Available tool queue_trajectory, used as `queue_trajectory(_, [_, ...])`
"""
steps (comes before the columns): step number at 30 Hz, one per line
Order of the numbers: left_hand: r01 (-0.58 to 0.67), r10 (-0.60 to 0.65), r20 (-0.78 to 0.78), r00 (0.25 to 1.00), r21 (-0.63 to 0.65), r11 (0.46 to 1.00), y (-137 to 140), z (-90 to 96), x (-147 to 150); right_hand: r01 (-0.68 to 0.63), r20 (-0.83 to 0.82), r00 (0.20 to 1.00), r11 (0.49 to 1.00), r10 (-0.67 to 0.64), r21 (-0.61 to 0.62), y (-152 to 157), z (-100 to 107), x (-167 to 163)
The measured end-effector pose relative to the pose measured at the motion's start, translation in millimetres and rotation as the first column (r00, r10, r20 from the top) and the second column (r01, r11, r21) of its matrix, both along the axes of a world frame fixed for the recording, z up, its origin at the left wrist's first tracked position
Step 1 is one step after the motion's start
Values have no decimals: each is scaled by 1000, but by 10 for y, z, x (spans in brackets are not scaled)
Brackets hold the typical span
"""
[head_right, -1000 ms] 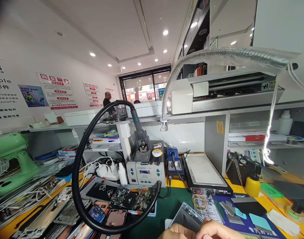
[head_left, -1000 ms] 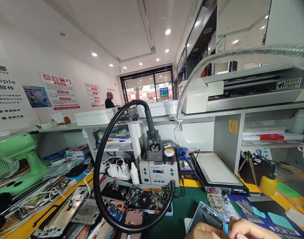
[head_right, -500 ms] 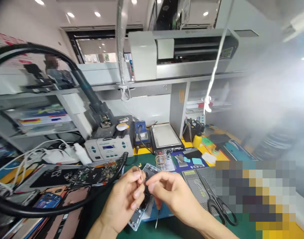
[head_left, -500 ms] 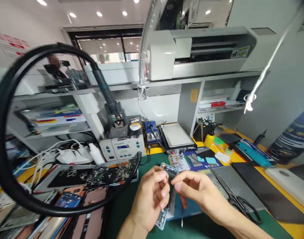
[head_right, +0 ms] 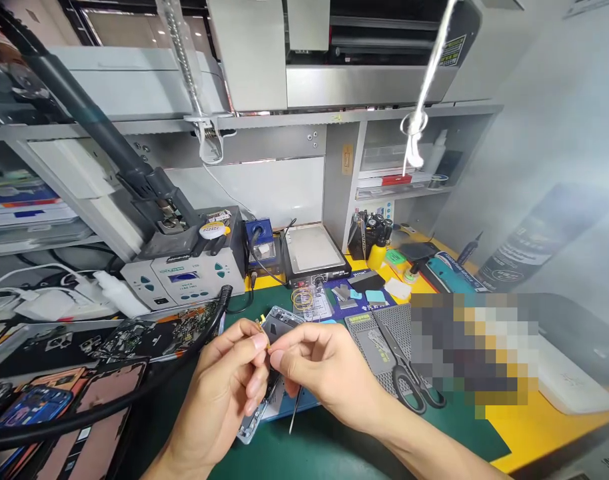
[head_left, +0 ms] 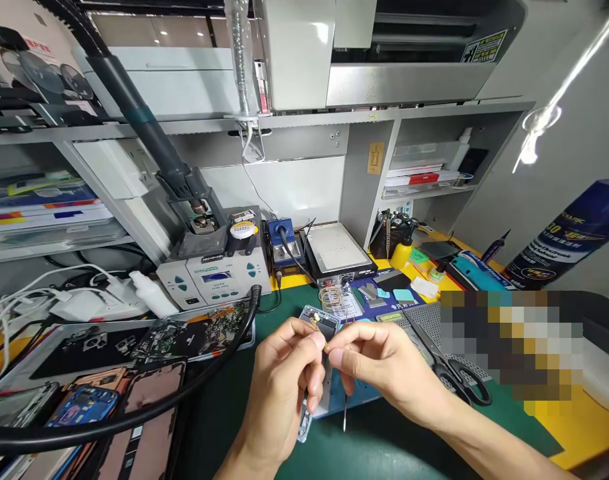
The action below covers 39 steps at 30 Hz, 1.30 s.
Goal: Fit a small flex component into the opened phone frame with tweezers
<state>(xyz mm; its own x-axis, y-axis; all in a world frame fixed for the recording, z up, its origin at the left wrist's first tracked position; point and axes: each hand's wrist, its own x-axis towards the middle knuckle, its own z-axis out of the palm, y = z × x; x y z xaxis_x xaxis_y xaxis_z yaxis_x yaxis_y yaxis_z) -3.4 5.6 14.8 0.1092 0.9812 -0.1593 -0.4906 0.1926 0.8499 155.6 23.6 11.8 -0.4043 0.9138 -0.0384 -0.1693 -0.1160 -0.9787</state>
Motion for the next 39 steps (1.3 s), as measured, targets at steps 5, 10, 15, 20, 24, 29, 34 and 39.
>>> queue_trajectory(5, [35, -35, -19, 999, -4, 999, -19, 0, 12, 0, -16, 1000, 1000, -1, -20, -4, 22, -10])
queue_trajectory(10, [41, -41, -26, 999, 8, 999, -17, -23, 11, -2, -23, 1000, 999, 2, -35, -2, 66, -13])
queue_trajectory(15, [41, -41, -50, 998, 7, 999, -26, -28, 5, -24, -31, 999, 999, 22, -44, 1, 79, -1])
queue_trajectory(20, [66, -67, -66, 996, -12, 998, -35, 2, 0, -64, -39, 997, 996, 62, -55, 6, 39, 25])
queue_trajectory(24, [86, -87, -79, 993, -16, 996, -41, 8, -1, -93, -51, 995, 993, 89, -67, 17, 2, 38])
queue_trajectory(29, [113, -115, -98, 989, -25, 993, -40, -8, -5, -108, -71, 992, 990, 102, -89, 17, 3, 41])
queue_trajectory(34, [139, -141, -95, 985, -31, 990, -29, -4, -9, -111, -94, 990, 987, 101, -115, 18, 2, 36])
queue_trajectory(39, [191, -194, -40, 980, -52, 980, -26, 15, -13, -102, -118, 989, 986, 86, -132, 41, 14, 30])
